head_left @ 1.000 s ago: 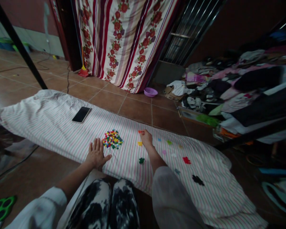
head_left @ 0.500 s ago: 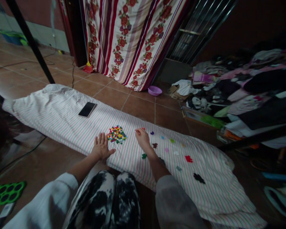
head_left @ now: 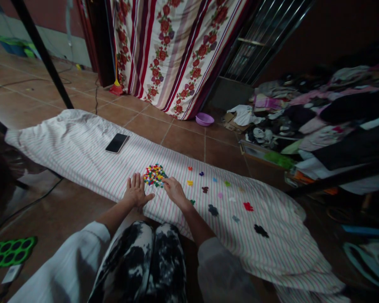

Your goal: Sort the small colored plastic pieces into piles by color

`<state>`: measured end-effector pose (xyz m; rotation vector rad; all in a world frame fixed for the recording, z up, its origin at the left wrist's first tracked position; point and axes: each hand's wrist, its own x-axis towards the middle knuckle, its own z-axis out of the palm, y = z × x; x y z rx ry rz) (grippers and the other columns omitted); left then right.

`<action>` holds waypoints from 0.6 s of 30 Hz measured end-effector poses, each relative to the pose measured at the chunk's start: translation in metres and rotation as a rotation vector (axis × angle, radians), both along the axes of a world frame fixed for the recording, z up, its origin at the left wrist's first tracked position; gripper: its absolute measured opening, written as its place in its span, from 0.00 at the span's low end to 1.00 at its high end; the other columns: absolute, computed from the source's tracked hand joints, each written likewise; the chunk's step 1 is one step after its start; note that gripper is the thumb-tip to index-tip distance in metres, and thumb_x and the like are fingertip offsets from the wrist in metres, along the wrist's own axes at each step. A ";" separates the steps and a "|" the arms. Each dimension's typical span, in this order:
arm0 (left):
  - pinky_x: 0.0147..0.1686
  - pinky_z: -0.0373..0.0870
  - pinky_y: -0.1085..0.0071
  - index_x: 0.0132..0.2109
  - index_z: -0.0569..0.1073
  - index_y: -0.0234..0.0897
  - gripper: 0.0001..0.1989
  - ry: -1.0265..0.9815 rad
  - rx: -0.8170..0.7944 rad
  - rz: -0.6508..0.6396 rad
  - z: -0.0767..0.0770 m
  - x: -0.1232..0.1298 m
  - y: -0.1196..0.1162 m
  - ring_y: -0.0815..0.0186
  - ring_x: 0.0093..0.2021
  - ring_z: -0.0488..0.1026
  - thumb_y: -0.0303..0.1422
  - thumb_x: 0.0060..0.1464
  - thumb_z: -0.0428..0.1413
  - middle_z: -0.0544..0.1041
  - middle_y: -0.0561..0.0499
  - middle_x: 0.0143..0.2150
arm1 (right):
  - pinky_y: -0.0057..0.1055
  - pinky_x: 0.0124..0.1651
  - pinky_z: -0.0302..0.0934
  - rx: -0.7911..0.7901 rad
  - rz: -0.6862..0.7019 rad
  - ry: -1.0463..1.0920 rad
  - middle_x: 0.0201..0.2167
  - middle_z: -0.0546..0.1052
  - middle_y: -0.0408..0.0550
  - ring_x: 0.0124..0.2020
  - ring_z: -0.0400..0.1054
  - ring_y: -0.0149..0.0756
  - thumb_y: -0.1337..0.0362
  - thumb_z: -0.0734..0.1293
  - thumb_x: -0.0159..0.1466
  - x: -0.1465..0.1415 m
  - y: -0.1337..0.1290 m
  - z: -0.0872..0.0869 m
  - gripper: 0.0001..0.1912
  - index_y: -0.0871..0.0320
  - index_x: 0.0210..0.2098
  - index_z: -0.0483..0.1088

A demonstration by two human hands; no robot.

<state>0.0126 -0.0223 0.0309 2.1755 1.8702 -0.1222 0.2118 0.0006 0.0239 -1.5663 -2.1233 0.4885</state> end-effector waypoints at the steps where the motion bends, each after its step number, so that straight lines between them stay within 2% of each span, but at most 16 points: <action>1: 0.64 0.34 0.49 0.67 0.40 0.20 0.50 0.001 0.002 -0.001 0.001 0.000 0.000 0.47 0.69 0.31 0.59 0.51 0.35 0.36 0.32 0.69 | 0.26 0.43 0.60 -0.002 0.004 -0.007 0.36 0.71 0.46 0.37 0.67 0.32 0.69 0.61 0.62 -0.001 0.000 0.000 0.14 0.53 0.45 0.73; 18: 0.64 0.34 0.48 0.67 0.40 0.19 0.51 0.009 0.001 -0.006 0.003 0.001 -0.002 0.46 0.69 0.32 0.60 0.50 0.34 0.37 0.31 0.69 | 0.27 0.44 0.59 -0.006 -0.019 -0.022 0.36 0.71 0.45 0.39 0.66 0.32 0.72 0.60 0.60 -0.003 -0.004 -0.002 0.13 0.54 0.41 0.71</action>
